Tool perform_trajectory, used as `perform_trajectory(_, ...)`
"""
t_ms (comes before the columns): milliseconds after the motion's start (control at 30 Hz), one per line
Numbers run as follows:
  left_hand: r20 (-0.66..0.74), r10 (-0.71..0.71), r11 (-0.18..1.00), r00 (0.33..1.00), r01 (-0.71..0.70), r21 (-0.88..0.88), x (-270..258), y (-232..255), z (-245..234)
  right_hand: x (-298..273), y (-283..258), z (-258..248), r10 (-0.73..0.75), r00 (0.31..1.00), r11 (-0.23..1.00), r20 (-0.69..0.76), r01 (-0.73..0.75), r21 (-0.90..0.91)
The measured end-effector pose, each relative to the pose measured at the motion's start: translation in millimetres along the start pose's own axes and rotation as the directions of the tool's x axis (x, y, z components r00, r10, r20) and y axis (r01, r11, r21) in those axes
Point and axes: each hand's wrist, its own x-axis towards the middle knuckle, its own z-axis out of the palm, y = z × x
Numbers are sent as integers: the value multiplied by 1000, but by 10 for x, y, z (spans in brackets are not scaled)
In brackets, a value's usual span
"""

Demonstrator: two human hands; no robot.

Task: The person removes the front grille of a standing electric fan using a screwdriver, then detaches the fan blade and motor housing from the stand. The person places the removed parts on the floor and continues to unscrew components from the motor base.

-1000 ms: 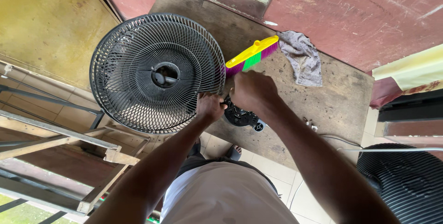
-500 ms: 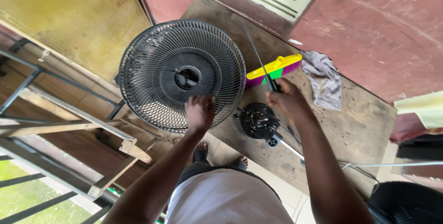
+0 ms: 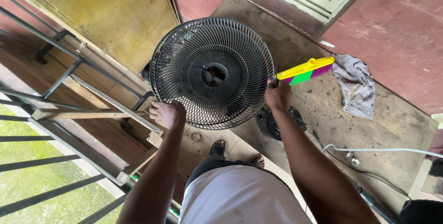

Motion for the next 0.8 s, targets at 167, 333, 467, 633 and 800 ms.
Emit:
perform_trajectory(167,356,-91,977,930,153,-149,267,-171,94,81,181,253,-20,999,1000,-24,20,-18)
perform_trajectory(333,55,95,956,994,-76,-285,289,-319,175,39,142,195,55,995,999,81,-55,-1)
perform_trajectory(467,-30,201,917,979,-199,-346,201,-336,68,-68,-4,35,119,985,982,127,-136,135)
perform_trajectory(633,-210,323,838,923,-382,-390,35,-208,-208,-171,-12,-204,-7,995,971,-100,30,237)
perform_trajectory(800,-228,404,749,886,-463,-473,-264,4,-370,-124,306,-498,29,982,838,-185,77,540)
